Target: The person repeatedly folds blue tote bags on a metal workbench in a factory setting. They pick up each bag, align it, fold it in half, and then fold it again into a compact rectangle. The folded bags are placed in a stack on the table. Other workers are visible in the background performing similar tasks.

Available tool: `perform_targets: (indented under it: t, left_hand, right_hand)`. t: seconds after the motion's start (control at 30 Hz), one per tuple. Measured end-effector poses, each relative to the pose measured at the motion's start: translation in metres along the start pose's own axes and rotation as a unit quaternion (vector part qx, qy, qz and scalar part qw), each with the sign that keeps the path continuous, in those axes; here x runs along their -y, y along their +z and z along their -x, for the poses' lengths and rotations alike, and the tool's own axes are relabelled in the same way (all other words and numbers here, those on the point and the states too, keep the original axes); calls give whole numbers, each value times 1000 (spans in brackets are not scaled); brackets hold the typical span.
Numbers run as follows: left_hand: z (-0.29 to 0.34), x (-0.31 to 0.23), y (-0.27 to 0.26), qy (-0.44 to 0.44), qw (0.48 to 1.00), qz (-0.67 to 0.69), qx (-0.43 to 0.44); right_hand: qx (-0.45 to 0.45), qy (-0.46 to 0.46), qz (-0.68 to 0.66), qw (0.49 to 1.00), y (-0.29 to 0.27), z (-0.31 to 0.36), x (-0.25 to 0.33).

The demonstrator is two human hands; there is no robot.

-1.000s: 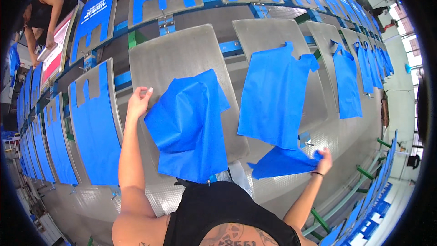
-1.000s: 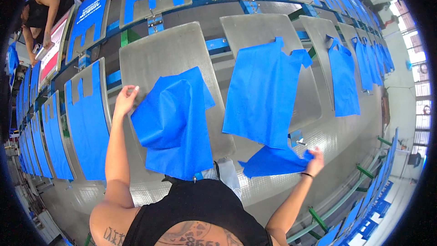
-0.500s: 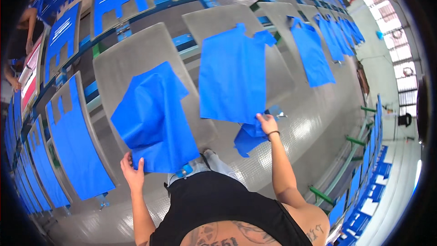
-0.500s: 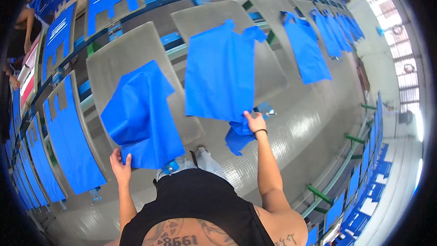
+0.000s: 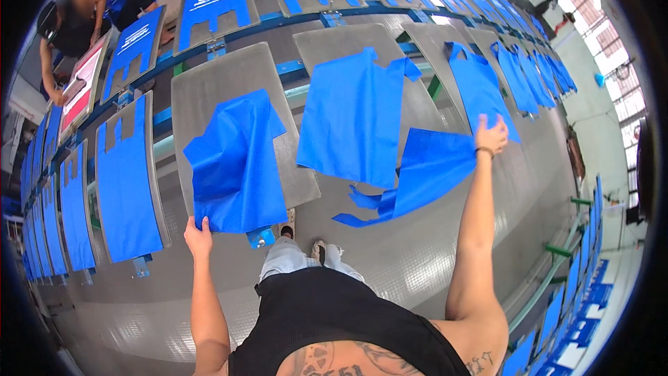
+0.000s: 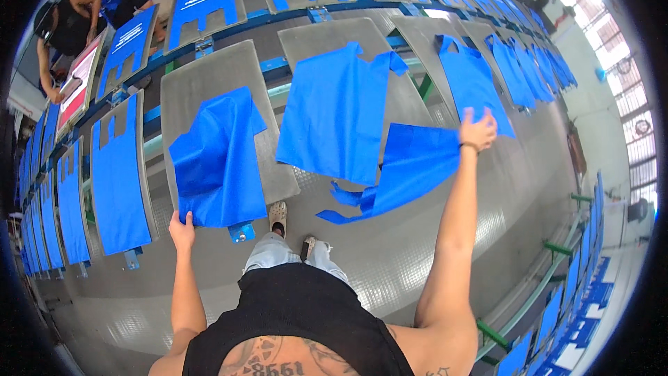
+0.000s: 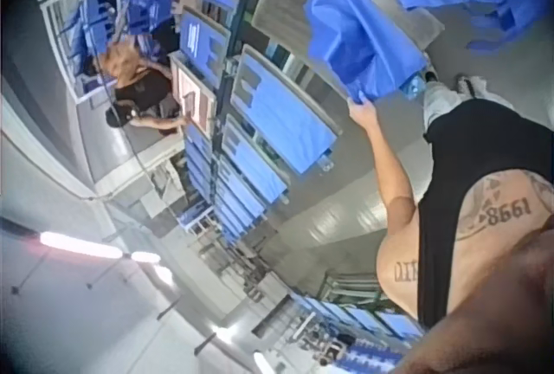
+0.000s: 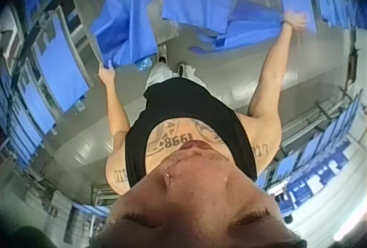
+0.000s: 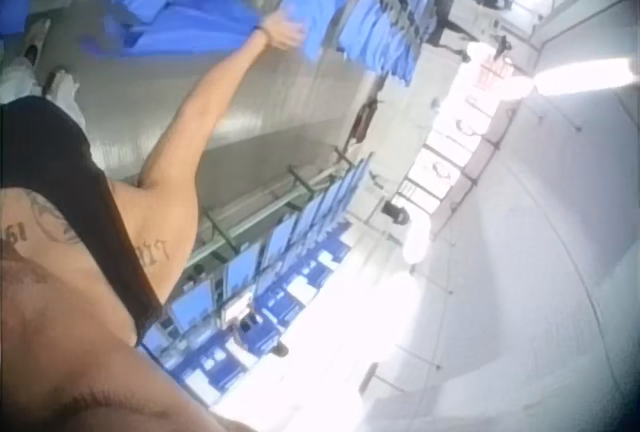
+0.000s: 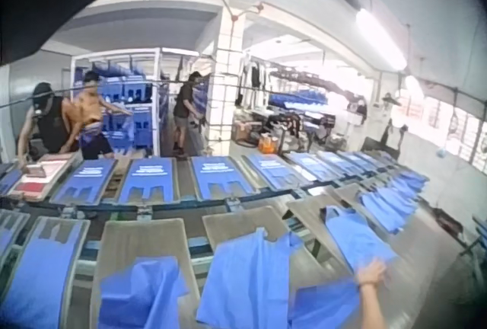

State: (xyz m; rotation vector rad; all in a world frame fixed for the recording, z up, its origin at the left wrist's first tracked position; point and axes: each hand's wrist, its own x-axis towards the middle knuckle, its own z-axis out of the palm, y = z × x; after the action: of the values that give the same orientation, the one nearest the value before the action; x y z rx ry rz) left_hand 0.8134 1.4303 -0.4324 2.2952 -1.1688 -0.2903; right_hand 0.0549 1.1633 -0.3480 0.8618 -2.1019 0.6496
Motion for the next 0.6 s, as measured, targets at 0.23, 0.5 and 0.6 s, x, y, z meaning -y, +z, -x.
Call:
perform_targets:
  t: [0.23,0.5,0.6]
  left_hand:
    - [13,-5,4,24,998,60,8]
    - [12,9,6,10,999,45,15]
    - [5,-1,9,39,997,67,9]
  right_hand:
    - [387,-497,-202,750,-154,193,79]
    - [392,-382,-370,750,-51,92,87]
    - [253,-406,-287,830,-9,14,52]
